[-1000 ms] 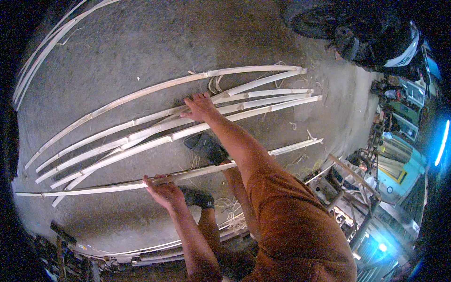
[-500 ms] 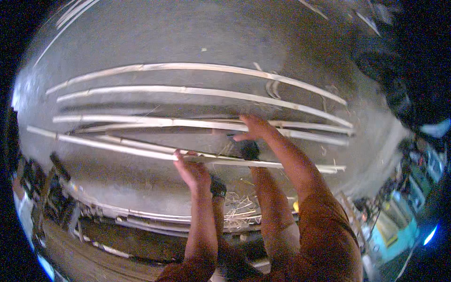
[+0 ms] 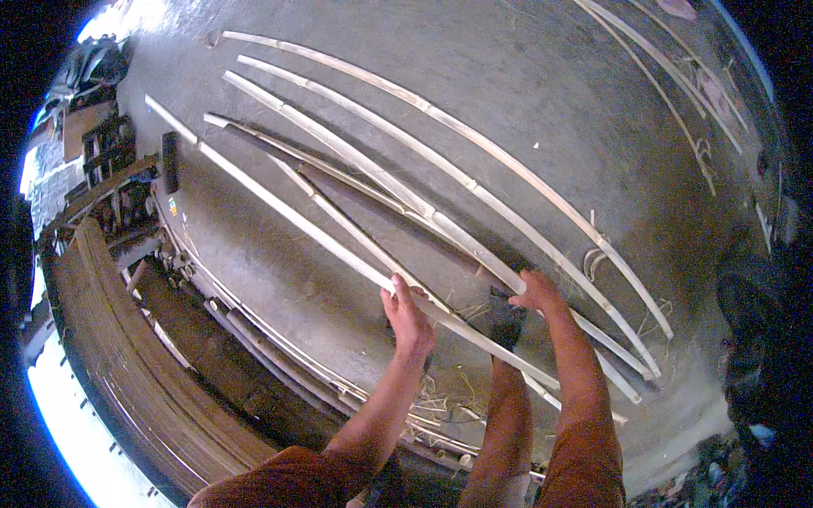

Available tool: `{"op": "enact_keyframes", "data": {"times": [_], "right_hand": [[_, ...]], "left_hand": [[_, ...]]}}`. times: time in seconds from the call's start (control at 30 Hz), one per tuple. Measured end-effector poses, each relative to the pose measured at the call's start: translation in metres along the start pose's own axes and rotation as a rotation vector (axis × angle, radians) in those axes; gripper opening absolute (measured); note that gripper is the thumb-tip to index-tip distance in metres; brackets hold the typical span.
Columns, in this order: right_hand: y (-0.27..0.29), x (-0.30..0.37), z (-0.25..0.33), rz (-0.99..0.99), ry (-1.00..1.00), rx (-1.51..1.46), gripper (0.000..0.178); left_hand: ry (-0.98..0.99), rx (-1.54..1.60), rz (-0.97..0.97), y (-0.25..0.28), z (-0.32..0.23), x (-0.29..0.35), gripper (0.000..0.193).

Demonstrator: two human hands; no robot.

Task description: The person uses a machete to split a long bamboo pole into thin strips. They repeatedly strike the bamboo against a wooden block to separate the sections, then gather the resulting strips and place them on a rack.

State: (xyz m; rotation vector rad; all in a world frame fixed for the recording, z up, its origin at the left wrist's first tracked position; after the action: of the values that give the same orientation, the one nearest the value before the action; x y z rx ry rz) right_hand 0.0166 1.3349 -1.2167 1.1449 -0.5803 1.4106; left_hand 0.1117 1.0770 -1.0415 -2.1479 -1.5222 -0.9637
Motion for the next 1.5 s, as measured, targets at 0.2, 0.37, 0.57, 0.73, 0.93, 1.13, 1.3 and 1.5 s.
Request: {"op": "enact_keyframes", "data": {"times": [0.2, 0.37, 0.57, 0.73, 0.93, 1.13, 1.3, 1.5], "right_hand": [[0.096, -0.028, 0.012, -0.798, -0.004, -0.088, 0.052], [0.152, -0.045, 0.000, -0.954, -0.139, 0.100, 0.053], [0.148, -0.037, 0.004, -0.775, 0.038, -0.039, 0.031], [0.103, 0.005, 0.006, -0.723, 0.080, -0.086, 0.035], [0.077, 0.008, -0.023, -0.719, 0.004, -0.324, 0.036], [0.112, -0.022, -0.024, -0.885, 0.023, -0.204, 0.037], [0.143, -0.047, -0.033, -0.852, -0.204, -0.098, 0.035], [0.127, -0.034, 0.015, -1.216, -0.206, 0.050, 0.035]], "left_hand": [[0.117, 0.103, 0.019, 0.015, 0.008, -0.008, 0.032], [0.282, 0.176, 0.044, 0.015, 0.021, -0.002, 0.031], [0.307, 0.200, 0.049, 0.008, 0.021, 0.005, 0.029], [0.258, 0.152, -0.022, 0.010, 0.042, 0.002, 0.029], [0.240, 0.186, 0.010, 0.003, 0.032, 0.005, 0.028], [0.262, 0.195, 0.029, 0.000, 0.023, 0.011, 0.030], [0.290, 0.202, 0.057, -0.007, 0.020, 0.014, 0.030], [0.264, 0.201, 0.056, -0.001, 0.025, 0.013, 0.029]]}}
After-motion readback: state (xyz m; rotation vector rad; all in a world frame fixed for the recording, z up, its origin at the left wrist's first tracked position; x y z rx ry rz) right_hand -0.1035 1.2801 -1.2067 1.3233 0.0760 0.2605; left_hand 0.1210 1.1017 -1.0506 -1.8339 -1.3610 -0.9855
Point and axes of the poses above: each hand's wrist, its own x-axis away from the middle knuckle, its own y-axis out of the back of the hand, z = x × y, the point moved 2 cm from there along -x, towards the middle knuckle, and after that the axes turned 6 degrees about z, right-handed, at the moved point
